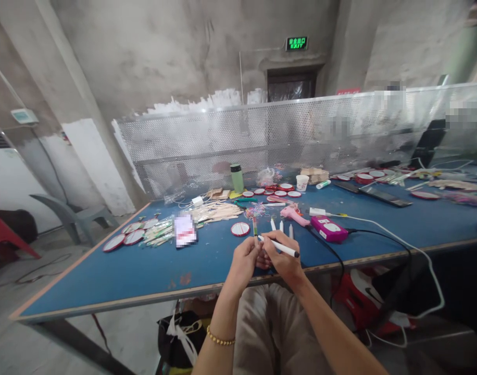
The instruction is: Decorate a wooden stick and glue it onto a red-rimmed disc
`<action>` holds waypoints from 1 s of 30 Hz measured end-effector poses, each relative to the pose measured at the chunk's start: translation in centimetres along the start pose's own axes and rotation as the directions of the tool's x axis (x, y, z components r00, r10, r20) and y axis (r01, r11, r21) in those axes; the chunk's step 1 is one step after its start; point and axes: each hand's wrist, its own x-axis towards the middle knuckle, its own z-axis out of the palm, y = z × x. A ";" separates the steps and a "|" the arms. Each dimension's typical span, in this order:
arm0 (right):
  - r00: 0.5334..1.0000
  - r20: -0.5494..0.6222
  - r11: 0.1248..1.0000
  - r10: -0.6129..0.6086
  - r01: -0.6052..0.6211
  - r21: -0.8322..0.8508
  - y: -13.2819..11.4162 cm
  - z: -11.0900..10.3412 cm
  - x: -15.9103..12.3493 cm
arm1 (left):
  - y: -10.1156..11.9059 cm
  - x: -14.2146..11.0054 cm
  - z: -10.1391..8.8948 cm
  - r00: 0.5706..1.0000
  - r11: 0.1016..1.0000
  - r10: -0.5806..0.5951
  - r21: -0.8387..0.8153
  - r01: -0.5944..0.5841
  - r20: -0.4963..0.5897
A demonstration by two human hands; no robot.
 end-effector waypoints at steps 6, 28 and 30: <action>1.000 0.017 1.000 -0.003 0.003 -0.009 0.1 0.0 0.0 | -0.1 0.0 0.0 1.000 1.000 0.002 -0.003 -0.002 0.002; 1.000 0.008 0.999 -0.026 0.026 -0.020 0.1 0.0 0.0 | 0.0 -0.1 0.0 1.000 1.000 -0.004 -0.009 0.004 0.001; 1.000 0.010 1.000 -0.024 0.024 -0.016 0.0 0.0 0.1 | 0.1 -0.1 0.0 1.000 1.000 -0.008 -0.009 0.008 0.000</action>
